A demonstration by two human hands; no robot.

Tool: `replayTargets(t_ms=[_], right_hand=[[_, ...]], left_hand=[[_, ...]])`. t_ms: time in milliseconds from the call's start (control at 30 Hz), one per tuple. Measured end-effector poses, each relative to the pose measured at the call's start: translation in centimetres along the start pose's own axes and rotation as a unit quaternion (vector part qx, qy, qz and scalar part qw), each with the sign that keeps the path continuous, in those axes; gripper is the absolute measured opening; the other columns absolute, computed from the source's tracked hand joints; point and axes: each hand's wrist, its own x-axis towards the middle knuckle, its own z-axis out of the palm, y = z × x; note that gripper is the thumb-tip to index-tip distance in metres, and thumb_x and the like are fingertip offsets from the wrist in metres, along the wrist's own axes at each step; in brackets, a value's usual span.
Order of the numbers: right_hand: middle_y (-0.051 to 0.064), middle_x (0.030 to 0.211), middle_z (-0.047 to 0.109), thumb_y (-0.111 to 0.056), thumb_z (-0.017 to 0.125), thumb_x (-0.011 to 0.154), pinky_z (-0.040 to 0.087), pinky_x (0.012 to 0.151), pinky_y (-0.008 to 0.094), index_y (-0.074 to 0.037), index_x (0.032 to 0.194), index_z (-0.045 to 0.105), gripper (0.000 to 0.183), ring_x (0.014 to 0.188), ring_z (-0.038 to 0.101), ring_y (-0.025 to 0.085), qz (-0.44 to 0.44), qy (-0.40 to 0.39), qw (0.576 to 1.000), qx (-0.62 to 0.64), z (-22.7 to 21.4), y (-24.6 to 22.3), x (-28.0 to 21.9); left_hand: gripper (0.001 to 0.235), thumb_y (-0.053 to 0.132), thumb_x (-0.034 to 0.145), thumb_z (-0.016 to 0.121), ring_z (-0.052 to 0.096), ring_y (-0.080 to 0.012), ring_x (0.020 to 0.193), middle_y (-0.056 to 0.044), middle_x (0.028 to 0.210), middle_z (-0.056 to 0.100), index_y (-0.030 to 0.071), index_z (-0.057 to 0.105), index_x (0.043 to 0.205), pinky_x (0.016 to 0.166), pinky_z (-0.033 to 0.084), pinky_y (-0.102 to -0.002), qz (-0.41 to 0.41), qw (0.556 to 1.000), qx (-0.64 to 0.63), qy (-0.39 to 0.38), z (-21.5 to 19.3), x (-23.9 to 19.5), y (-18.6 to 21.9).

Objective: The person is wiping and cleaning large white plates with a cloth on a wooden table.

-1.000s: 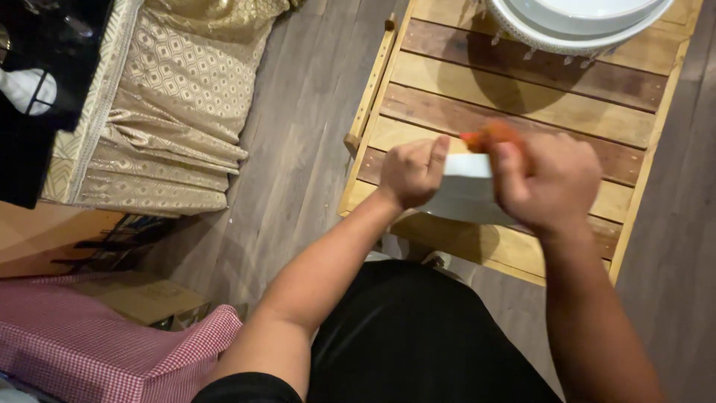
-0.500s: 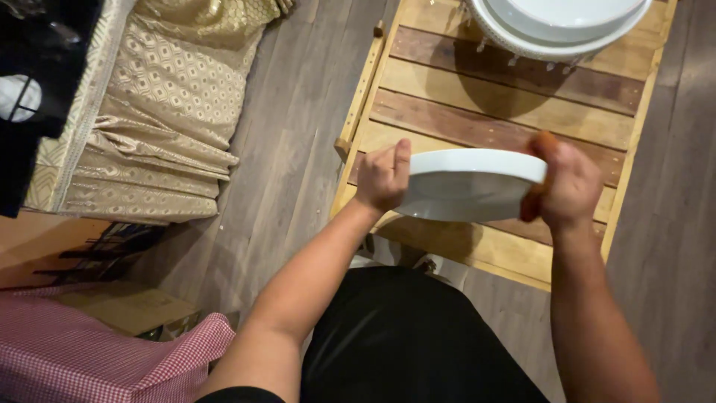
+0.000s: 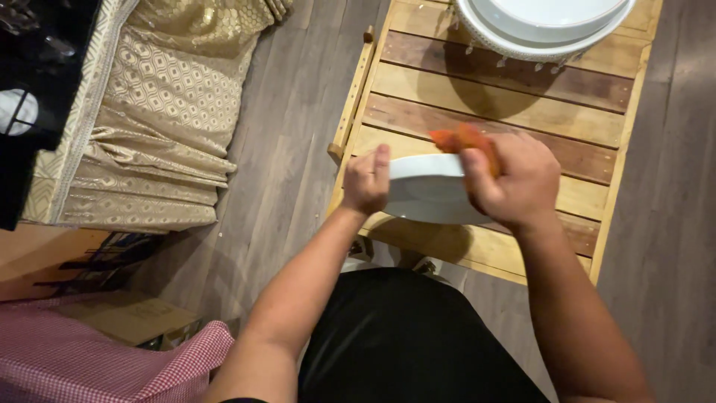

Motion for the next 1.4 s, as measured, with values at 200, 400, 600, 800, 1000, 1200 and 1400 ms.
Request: replayTargets(t_ms=[200, 400, 600, 800, 1000, 1200, 1400], right_hand=[[0.011, 0.059, 0.06, -0.035, 0.049, 0.114, 0.044, 0.045, 0.034, 0.002, 0.093, 0.065, 0.045, 0.045, 0.052, 0.017, 0.308, 0.08, 0.75, 0.581, 8.4, 11.4, -10.6], [0.01, 0.06, 0.055, -0.034, 0.047, 0.119, 0.038, 0.043, 0.03, 0.013, 0.097, 0.06, 0.054, 0.039, 0.045, 0.015, 0.284, 0.09, 0.792, 0.533, 4.3, 9.4, -7.7], [0.013, 0.055, 0.056, -0.033, 0.057, 0.105, 0.036, 0.034, 0.036, 0.005, 0.089, 0.069, 0.043, 0.038, 0.049, 0.023, 0.356, -0.054, 0.852, 0.38, -1.9, 2.3, -2.2], [0.015, 0.07, 0.064, -0.034, 0.076, 0.099, 0.049, 0.064, 0.044, -0.008, 0.074, 0.069, 0.036, 0.067, 0.064, 0.033, 0.119, -0.047, 0.988, -0.088, -0.5, -1.2, -1.5], [0.013, 0.076, 0.068, -0.032, 0.066, 0.102, 0.052, 0.068, 0.041, -0.009, 0.092, 0.077, 0.028, 0.069, 0.065, 0.027, 0.11, 0.004, 0.986, 0.128, -0.7, 0.9, -2.9], [0.013, 0.094, 0.074, -0.04, 0.049, 0.107, 0.049, 0.057, 0.029, 0.007, 0.113, 0.068, 0.051, 0.069, 0.065, 0.016, 0.304, 0.099, 0.734, 0.599, 5.8, 10.4, -10.1], [0.013, 0.082, 0.071, -0.036, 0.054, 0.101, 0.041, 0.046, 0.041, 0.001, 0.102, 0.07, 0.04, 0.051, 0.053, 0.027, 0.424, 0.049, 0.816, 0.389, 1.0, 2.8, -4.1]], left_hand=[[0.05, 0.028, 0.112, 0.042, 0.053, -0.0346, 0.055, -0.019, 0.063, 0.053, 0.0, 0.054, 0.072, 0.057, 0.04, -0.045, -0.076, 0.992, -0.075, 0.065, -2.4, -0.9, -3.5], [0.047, 0.03, 0.109, 0.049, 0.053, -0.0304, 0.058, -0.018, 0.064, 0.055, -0.001, 0.058, 0.075, 0.058, 0.04, -0.043, -0.072, 0.987, -0.133, -0.046, -2.3, -0.5, -4.3], [0.039, 0.035, 0.107, 0.048, 0.072, -0.0366, 0.087, -0.019, 0.098, 0.074, 0.006, 0.075, 0.106, 0.075, 0.057, -0.045, 0.045, 0.985, -0.027, -0.164, 0.8, 1.8, 5.4], [0.035, 0.031, 0.105, 0.048, 0.072, -0.0353, 0.074, -0.012, 0.085, 0.075, 0.012, 0.077, 0.1, 0.068, 0.057, -0.048, 0.076, 0.988, 0.056, -0.125, 2.0, 2.0, 9.1], [0.046, 0.034, 0.105, 0.047, 0.069, -0.0391, 0.066, -0.017, 0.074, 0.07, 0.011, 0.072, 0.075, 0.064, 0.055, -0.05, -0.004, 0.994, 0.065, -0.093, 0.3, 2.3, 7.0], [0.051, 0.033, 0.106, 0.046, 0.066, -0.044, 0.071, -0.022, 0.074, 0.068, 0.005, 0.064, 0.068, 0.066, 0.05, -0.054, -0.044, 0.994, 0.051, -0.09, -2.1, 3.1, 5.9], [0.049, 0.031, 0.106, 0.046, 0.067, -0.0423, 0.069, -0.02, 0.072, 0.067, 0.006, 0.064, 0.068, 0.068, 0.052, -0.054, -0.029, 0.992, 0.054, -0.11, -1.2, 3.3, 7.7]])
